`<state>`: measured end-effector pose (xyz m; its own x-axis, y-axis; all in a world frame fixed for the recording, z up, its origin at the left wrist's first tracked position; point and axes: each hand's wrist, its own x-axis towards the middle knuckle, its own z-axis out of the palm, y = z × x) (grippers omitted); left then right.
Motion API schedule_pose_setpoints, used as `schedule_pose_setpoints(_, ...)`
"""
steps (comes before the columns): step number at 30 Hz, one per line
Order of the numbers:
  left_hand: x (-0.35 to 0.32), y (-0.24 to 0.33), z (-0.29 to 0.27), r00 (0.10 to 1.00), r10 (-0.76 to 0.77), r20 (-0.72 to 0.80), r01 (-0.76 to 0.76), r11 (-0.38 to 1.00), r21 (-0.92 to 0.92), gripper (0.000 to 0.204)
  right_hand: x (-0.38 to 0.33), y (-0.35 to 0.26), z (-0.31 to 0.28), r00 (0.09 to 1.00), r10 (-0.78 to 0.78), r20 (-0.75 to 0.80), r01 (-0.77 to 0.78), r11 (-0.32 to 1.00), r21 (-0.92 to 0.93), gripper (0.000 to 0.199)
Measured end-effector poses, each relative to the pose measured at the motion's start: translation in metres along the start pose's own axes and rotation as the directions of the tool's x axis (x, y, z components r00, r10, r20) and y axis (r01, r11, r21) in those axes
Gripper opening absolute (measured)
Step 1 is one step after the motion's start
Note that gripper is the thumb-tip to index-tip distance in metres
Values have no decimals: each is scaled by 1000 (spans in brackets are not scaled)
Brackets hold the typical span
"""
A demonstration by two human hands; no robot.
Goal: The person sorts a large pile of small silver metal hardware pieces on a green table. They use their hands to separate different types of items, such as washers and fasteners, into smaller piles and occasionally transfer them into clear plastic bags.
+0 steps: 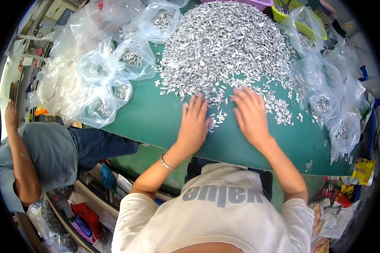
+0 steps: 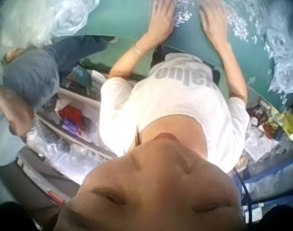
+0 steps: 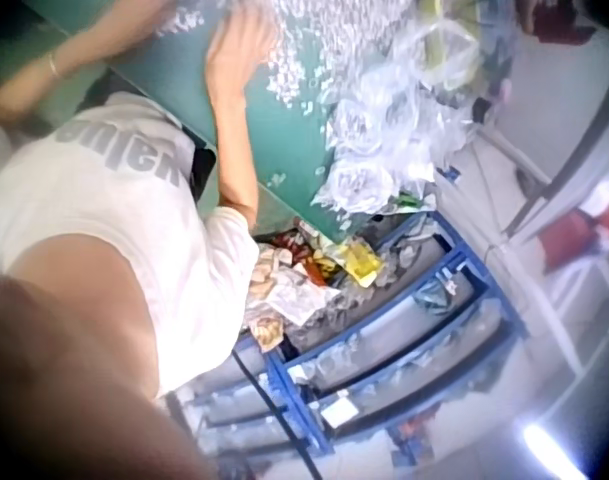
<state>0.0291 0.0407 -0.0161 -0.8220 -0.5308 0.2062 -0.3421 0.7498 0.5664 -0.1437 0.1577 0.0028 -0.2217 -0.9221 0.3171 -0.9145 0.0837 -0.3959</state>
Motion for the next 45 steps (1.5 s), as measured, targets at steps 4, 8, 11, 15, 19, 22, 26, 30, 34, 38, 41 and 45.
schedule_pose_setpoints(4,-13,17,9,987,115,116,-95,982,-162,44,0,-7,1,978,-49,202,56,998,-27,47)
schedule_pose_setpoints(8,5,-7,-12,988,30,-149,-56,983,-174,34,-11,6,-12,981,0,195,25,992,-123,38)
schedule_pose_setpoints(11,38,-25,-21,959,-91,-267,118,989,87,32,-12,11,-12,1000,11,29,-10,999,-40,24)
schedule_pose_setpoints(15,47,-41,-20,972,-83,-218,108,988,106,21,0,7,-10,995,30,-99,-24,998,59,21)
schedule_pose_setpoints(19,47,-42,-29,971,-1,-241,28,994,109,9,-5,3,-8,997,57,-43,-52,992,115,21)
schedule_pose_setpoints(22,51,-52,-32,932,-105,-346,34,978,-205,7,-8,1,-8,997,74,-31,-69,989,134,22)
schedule_pose_setpoints(26,69,-52,-38,951,-222,-216,173,959,-223,18,-6,-3,-9,997,75,-17,-72,988,139,23)
schedule_pose_setpoints(30,68,-48,-31,963,-129,-237,138,990,24,19,-6,-3,-8,997,72,-21,-68,987,145,24)
schedule_pose_setpoints(34,64,-45,-31,974,-16,-225,48,989,137,18,-1,-6,-8,998,61,-17,-57,984,169,24)
schedule_pose_setpoints(38,62,-50,-35,968,-7,-252,22,998,58,16,1,-6,-9,998,65,-7,-63,983,171,24)
schedule_pose_setpoints(41,78,-49,-43,950,-205,-234,159,966,-202,13,-1,-4,-9,998,69,-4,-67,983,169,25)
schedule_pose_setpoints(45,98,-52,-30,957,-199,-211,208,978,22,11,0,-6,-8,997,71,12,-73,979,188,24)
